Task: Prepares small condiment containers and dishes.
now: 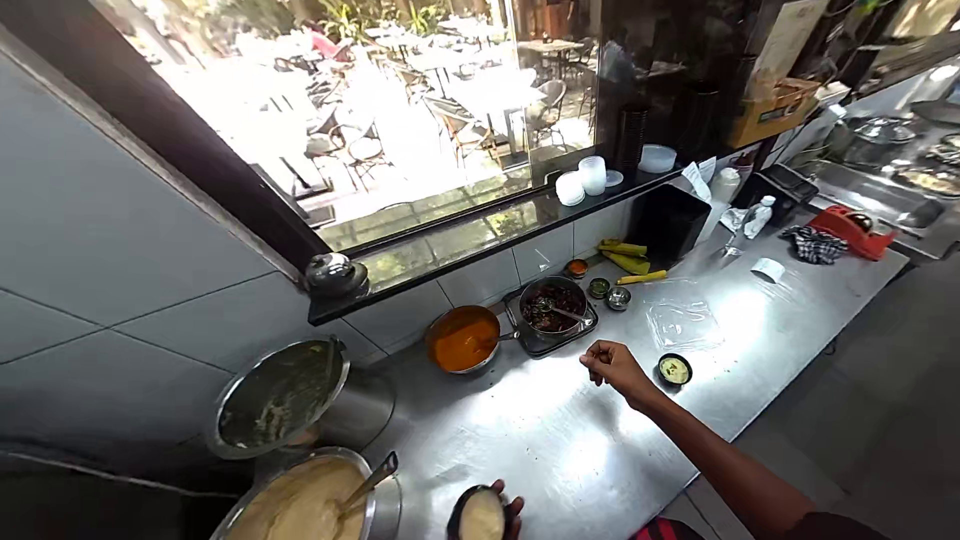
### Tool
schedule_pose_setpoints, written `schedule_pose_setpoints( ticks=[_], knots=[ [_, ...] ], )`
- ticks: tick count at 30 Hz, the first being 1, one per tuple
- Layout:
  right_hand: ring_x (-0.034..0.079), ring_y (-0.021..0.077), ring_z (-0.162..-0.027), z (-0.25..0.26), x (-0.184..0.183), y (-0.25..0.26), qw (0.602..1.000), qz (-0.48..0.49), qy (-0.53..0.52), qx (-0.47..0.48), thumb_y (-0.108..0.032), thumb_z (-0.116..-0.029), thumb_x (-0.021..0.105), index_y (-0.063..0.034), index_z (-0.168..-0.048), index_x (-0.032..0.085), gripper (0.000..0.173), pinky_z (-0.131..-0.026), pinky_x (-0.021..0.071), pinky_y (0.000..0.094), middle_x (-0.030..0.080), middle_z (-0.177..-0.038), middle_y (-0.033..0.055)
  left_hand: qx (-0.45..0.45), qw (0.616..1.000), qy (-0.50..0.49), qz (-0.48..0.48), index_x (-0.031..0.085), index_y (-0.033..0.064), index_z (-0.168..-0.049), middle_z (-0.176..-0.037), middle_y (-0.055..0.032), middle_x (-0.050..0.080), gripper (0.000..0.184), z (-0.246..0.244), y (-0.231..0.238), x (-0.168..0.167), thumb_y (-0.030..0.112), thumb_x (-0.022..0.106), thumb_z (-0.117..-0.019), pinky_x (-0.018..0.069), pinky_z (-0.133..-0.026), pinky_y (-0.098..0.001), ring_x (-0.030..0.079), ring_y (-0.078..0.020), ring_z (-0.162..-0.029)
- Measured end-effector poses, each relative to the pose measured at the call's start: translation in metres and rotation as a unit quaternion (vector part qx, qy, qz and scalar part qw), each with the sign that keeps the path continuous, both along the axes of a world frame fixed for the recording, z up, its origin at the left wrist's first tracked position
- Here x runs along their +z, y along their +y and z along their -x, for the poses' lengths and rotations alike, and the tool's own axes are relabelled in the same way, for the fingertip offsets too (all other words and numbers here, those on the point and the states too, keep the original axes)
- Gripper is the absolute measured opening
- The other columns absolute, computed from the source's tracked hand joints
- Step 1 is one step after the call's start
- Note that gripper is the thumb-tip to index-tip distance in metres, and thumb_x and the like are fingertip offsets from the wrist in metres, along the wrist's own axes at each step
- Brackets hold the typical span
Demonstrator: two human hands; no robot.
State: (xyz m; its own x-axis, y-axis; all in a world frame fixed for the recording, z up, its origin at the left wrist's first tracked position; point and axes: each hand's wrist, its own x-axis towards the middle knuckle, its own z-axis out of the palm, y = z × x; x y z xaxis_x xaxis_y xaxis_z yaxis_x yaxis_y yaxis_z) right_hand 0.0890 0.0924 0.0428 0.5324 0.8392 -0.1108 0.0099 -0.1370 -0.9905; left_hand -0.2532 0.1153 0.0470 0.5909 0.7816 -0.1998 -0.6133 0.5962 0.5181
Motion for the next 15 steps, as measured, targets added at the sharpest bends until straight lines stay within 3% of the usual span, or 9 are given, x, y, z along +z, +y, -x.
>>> schedule_pose_setpoints(
  ticks=[3, 5, 6, 9, 13, 15],
  knots=[
    [0.065, 0.0142, -0.066, -0.003, -0.023, -0.003, 0.978, 0.075, -0.001, 0.197, -0.036, -0.1064, 0.054, -0.005, -0.123, 0.065, 0.036, -0.061, 0.054, 0.0312, 0.072, -0.088, 0.0075, 0.021, 0.998, 0.043, 0.043, 0.039, 0.011, -0.147, -0.139, -0.0258, 0.057, 0.047, -0.063, -0.005, -0.04, 0.036, 0.021, -0.1119, 0.0585, -0.091, -0.0508, 0.066, -0.0412, -0.115],
    [0.065, 0.0155, -0.064, 0.011, -0.037, -0.012, 0.958, 0.088, 0.033, 0.272, -0.044, -0.1079, 0.049, -0.0088, -0.128, 0.064, 0.043, -0.057, 0.0548, 0.0329, 0.072, -0.092, 0.007, 0.025, 0.992, 0.104, 0.062, 0.035, 0.0121, -0.152, -0.137, -0.0287, 0.057, 0.049, -0.101, -0.006, -0.062, 0.036, 0.018, -0.1123, 0.0595, -0.085, -0.0549, 0.066, -0.0449, -0.112],
    [0.065, 0.0166, -0.064, 0.014, -0.042, -0.014, 0.957, 0.092, 0.025, 0.274, -0.048, -0.1074, 0.048, -0.0107, -0.127, 0.065, 0.045, -0.058, 0.0562, 0.0351, 0.071, -0.091, 0.0071, 0.024, 0.987, 0.143, 0.062, 0.035, 0.0136, -0.153, -0.135, -0.0285, 0.059, 0.05, -0.121, -0.004, -0.071, 0.036, 0.018, -0.1123, 0.0603, -0.081, -0.0563, 0.068, -0.045, -0.109],
    [0.068, 0.0201, -0.08, 0.01, -0.061, -0.015, 0.969, 0.129, -0.046, 0.207, -0.056, -0.1043, 0.047, -0.0157, -0.125, 0.067, 0.049, -0.076, 0.0581, 0.0442, 0.071, -0.097, 0.0073, -0.004, 0.97, 0.242, 0.038, 0.033, 0.0166, -0.157, -0.129, -0.0268, 0.063, 0.049, -0.166, 0.007, -0.093, 0.035, 0.021, -0.1124, 0.061, -0.071, -0.0573, 0.07, -0.0438, -0.1],
    [0.066, 0.0188, -0.072, -0.02, -0.091, -0.013, 0.977, 0.171, -0.039, 0.123, -0.055, -0.1042, 0.047, -0.0148, -0.12, 0.069, 0.049, -0.068, 0.0572, 0.0411, 0.069, -0.089, 0.006, -0.083, 0.944, 0.315, -0.046, 0.036, 0.0068, -0.152, -0.113, -0.0293, 0.068, 0.05, -0.201, 0.024, -0.113, 0.033, 0.02, -0.113, 0.0625, -0.06, -0.048, 0.073, -0.0401, -0.081],
    [0.065, 0.019, -0.072, -0.037, -0.102, -0.013, 0.975, 0.192, -0.044, 0.104, -0.054, -0.1043, 0.047, -0.0158, -0.119, 0.07, 0.048, -0.07, 0.0564, 0.0422, 0.068, -0.086, 0.0054, -0.113, 0.925, 0.346, -0.106, 0.043, 0.0014, -0.146, -0.101, -0.0267, 0.069, 0.047, -0.215, 0.032, -0.122, 0.029, 0.023, -0.1134, 0.0613, -0.055, -0.0428, 0.071, -0.034, -0.069]
  ],
)
